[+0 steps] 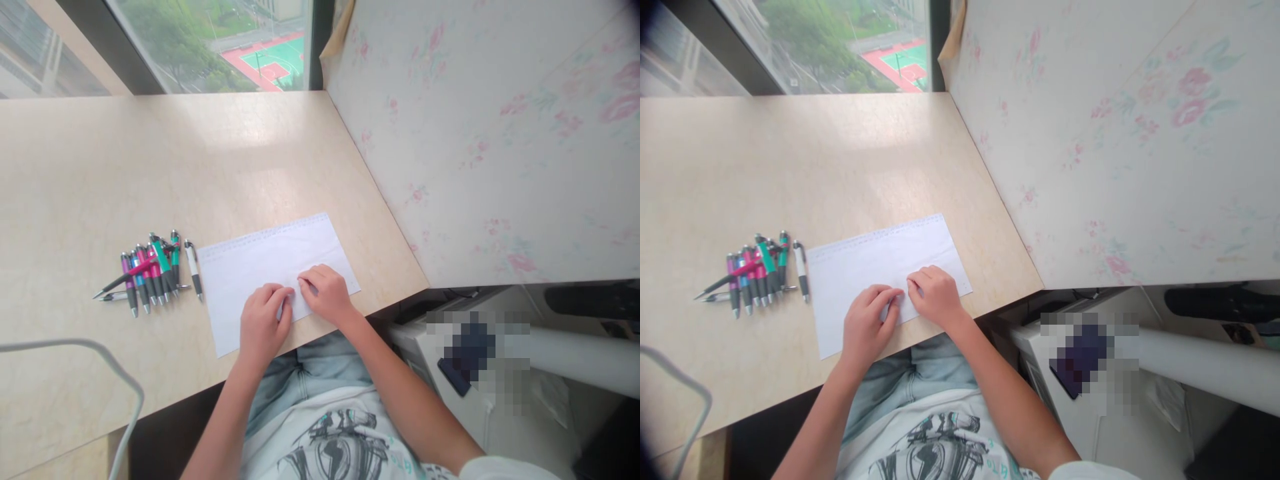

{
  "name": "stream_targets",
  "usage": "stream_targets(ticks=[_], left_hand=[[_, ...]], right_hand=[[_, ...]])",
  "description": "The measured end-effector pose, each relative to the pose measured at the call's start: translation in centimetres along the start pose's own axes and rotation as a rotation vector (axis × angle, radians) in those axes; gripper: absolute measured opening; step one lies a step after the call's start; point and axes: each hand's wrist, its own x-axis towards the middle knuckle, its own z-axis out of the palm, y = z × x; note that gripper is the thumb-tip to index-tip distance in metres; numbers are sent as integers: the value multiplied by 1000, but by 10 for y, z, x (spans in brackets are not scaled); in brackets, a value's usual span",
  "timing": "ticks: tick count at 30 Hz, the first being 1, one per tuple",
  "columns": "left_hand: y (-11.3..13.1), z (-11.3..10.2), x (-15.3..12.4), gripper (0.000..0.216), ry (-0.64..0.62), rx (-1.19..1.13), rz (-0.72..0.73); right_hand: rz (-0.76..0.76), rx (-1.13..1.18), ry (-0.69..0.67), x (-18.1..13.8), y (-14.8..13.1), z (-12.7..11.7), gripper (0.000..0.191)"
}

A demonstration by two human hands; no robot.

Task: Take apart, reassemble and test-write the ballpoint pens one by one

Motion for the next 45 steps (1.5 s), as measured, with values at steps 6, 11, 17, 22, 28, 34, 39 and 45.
stream_targets(ticks=[6,11,17,22,28,34,39,45], left_hand=[[0,0,1,19,0,-9,-3],[0,-1,1,20,-2,-14,0],[0,-1,0,19,0,-19,-1],[1,-1,-1,20,6,-21,-2],[1,-3,0,21,5,-25,10],[3,-1,-1,22,10,-42,-2],[0,-21,8,23,-31,-298,-89],[-44,-81,25,33,420,288,-328]], right_hand=[[8,6,3,-1,0,1,16],[6,5,5,-1,1,2,15],[-2,11,11,-1,1,2,16],[3,8,6,-1,1,2,16],[3,5,0,-1,1,2,16],[-9,-16,4,0,-1,0,17],[-49,12,43,-3,-1,-2,18],[-135,49,147,-10,-1,-2,19]])
